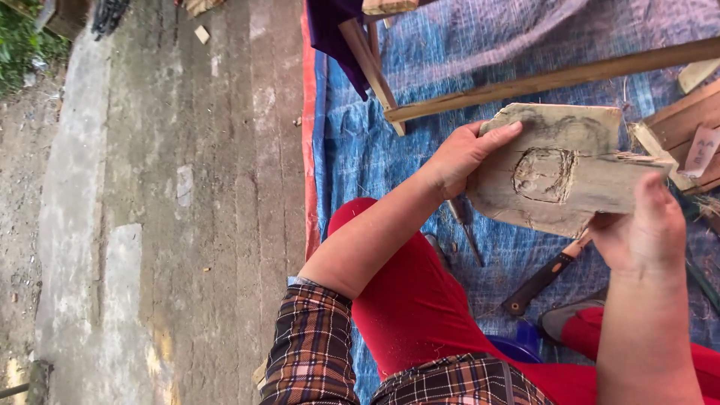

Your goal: Using a hammer and chisel to carve a decorative shape into a small piece of wood while sitting on a tarp.

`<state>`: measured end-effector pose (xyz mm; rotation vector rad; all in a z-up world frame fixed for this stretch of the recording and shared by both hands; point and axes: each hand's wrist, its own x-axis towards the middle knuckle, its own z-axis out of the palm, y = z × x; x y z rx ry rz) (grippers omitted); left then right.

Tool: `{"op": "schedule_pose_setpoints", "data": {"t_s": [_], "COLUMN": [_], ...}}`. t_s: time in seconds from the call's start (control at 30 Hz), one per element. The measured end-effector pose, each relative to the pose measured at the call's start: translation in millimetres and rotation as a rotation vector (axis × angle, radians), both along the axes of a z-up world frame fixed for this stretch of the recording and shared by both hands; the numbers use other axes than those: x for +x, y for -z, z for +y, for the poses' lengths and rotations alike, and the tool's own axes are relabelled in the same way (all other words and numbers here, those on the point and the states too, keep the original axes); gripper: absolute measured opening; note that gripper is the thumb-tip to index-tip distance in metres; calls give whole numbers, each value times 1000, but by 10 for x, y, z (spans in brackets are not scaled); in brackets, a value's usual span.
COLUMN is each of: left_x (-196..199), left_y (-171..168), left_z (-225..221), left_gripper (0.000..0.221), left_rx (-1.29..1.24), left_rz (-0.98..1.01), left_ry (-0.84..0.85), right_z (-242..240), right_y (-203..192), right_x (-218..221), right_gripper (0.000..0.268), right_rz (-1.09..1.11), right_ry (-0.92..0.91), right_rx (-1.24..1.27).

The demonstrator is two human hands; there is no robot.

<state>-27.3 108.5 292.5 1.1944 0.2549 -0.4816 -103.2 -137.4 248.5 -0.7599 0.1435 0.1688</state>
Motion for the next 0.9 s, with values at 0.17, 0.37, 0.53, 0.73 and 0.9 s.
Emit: {"op": "schedule_pose_setpoints", "data": {"t_s": [0.17,0.37,0.53,0.73,0.9], "left_x": [108,149,228,380,357], "left_y": [103,195,255,47,-54], "left_z": [-7,-184,-297,-184,145], "left_gripper": [53,75,78,124,99], "left_rx": [-30,20,12,316,92], "left_rz": [0,115,127,-193,-365], "left_ry": [52,124,86,47,-206], "right_z": [-41,-15,-156,-476,-612], "right_y": [207,98,321,1566,3151], "right_x": [12,97,158,354,353], "right_gripper": [42,62,55,37,33], "right_rz": [9,63,59,254,558], "right_ry": [46,143,129,190,18], "right_rx": [58,31,160,-74,-271]}}
